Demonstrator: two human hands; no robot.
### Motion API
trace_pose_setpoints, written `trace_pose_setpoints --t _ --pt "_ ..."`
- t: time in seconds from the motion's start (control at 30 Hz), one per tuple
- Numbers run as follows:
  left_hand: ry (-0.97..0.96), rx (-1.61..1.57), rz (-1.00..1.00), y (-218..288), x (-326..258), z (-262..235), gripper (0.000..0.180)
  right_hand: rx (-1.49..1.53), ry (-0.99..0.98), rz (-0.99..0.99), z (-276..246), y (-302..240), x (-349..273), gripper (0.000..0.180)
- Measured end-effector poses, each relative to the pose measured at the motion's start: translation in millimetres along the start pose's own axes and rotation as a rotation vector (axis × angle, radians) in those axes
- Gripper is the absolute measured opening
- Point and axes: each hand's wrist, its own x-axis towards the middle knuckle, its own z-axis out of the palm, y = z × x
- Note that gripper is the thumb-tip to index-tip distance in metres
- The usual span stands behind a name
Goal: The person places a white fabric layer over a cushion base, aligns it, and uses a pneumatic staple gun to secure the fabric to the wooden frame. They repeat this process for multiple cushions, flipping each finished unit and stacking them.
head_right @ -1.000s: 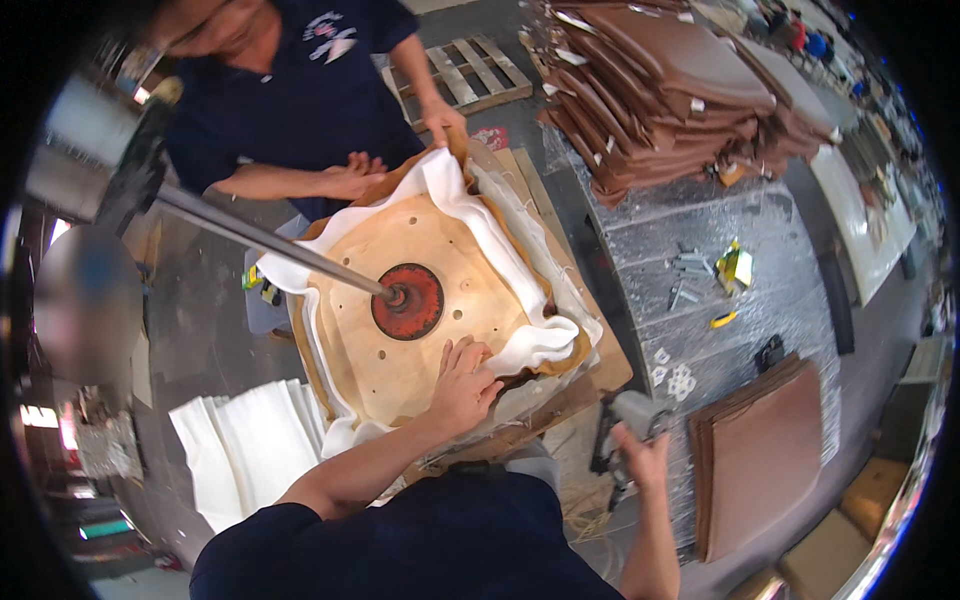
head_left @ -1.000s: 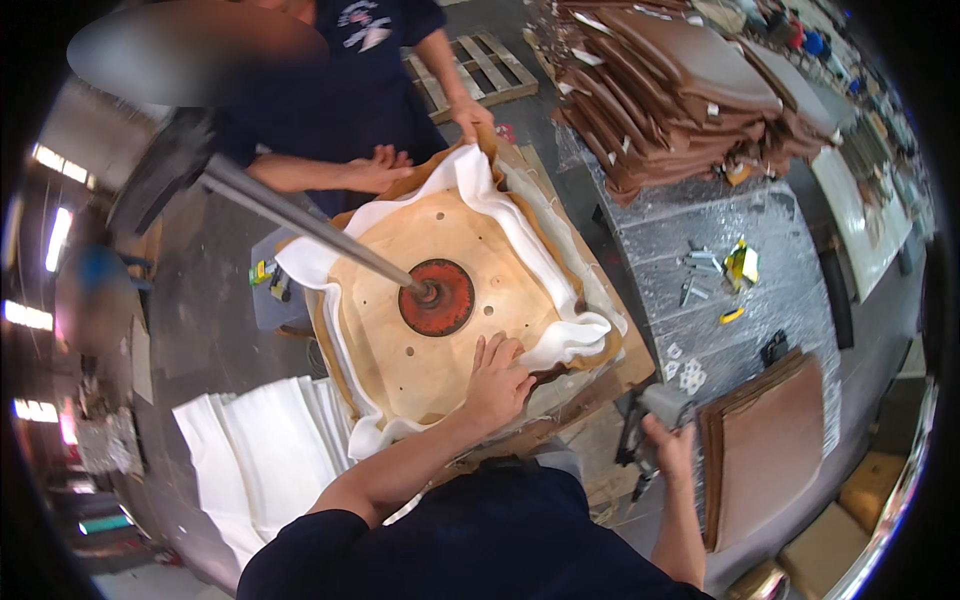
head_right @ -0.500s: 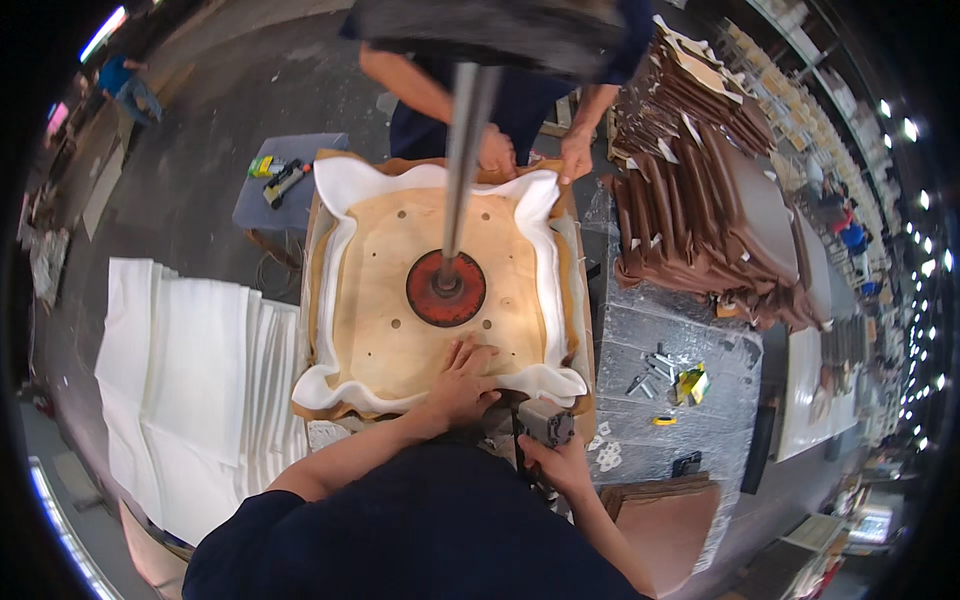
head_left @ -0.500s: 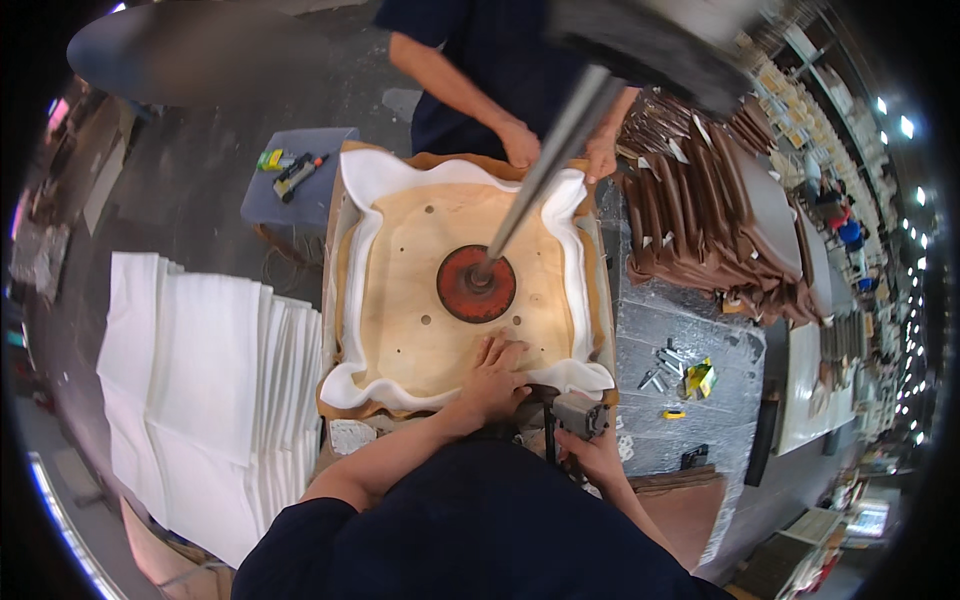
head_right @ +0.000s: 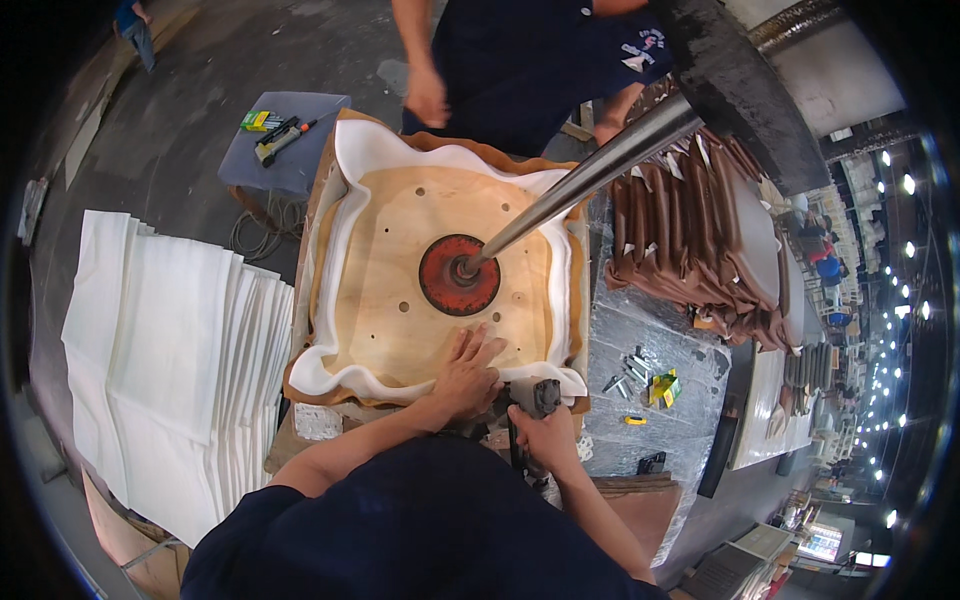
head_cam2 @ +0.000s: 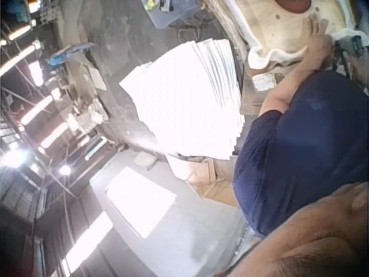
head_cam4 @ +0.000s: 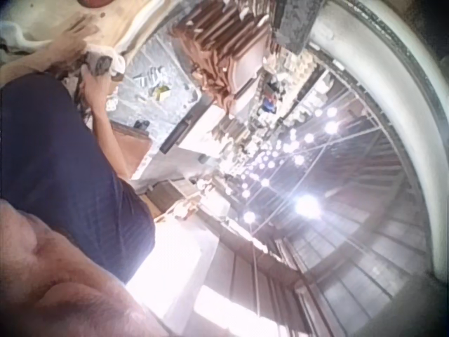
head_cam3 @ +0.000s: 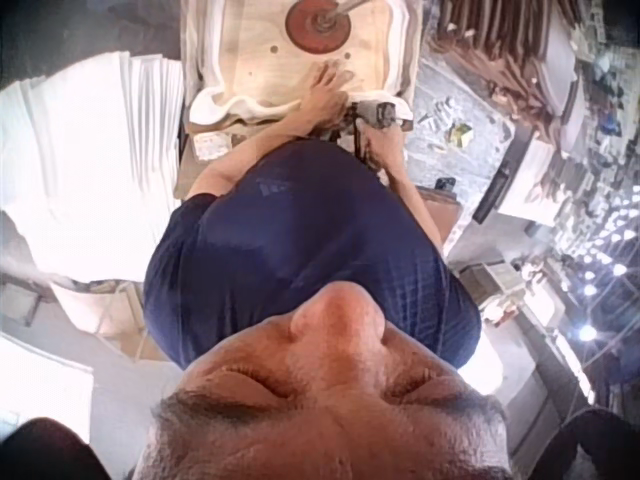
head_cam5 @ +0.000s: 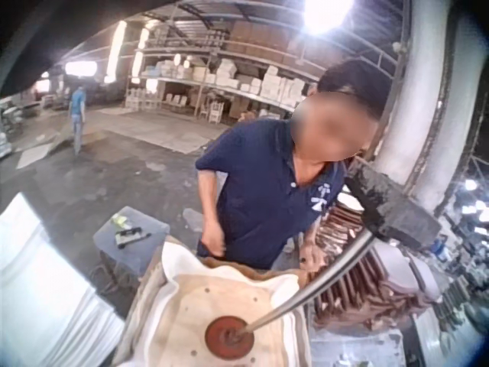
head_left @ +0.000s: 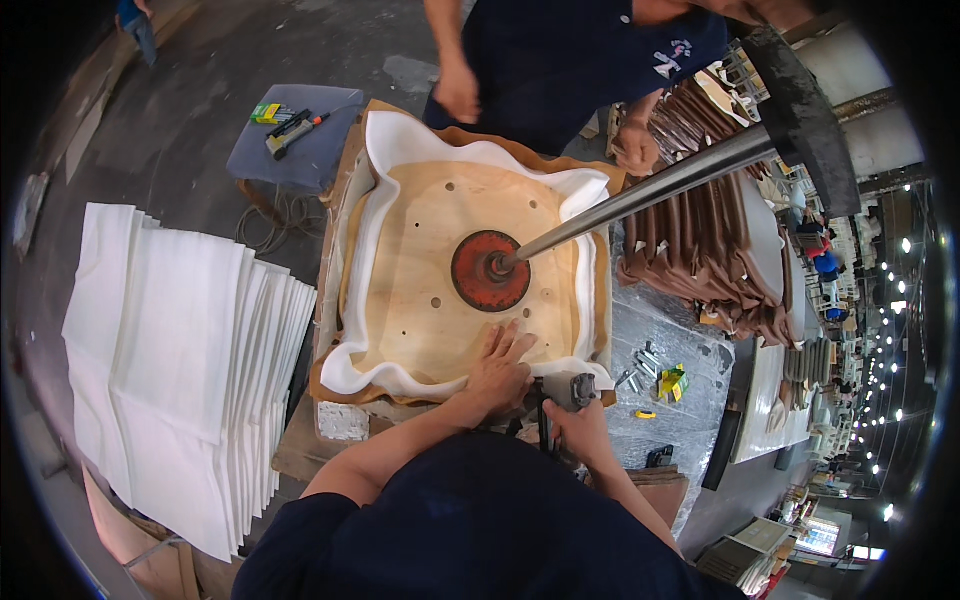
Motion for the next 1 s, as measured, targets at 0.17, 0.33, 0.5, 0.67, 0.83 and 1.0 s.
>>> trace_pose_setpoints --t 0.17,0.33,0.5,0.67,0.83,1.0 --pt "0.009 0.063 0.010 2 -8 -6 0.029 -0.060 0.056 0.084 5 -9 8 0.021" --pt "0.034 0.021 -0.030 5 -13 -15 0.028 -0.044 0.062 0.094 5 -9 11 0.023" --pt "0.067 -0.082 -0.062 8 -13 -15 0.026 -0.040 0.021 0.093 -2 0 10 0.022" --pt "0.138 -0.088 -0.047 5 -12 -12 0.020 0.051 0.027 0.077 5 3 11 0.023" --pt "0.159 -0.108 -0.050 4 -10 -10 0.020 -0.015 0.009 0.122 3 3 14 0.024" --pt "0.160 -0.129 -0.052 3 -10 -11 0.020 0.048 0.017 0.110 9 -5 13 0.023"
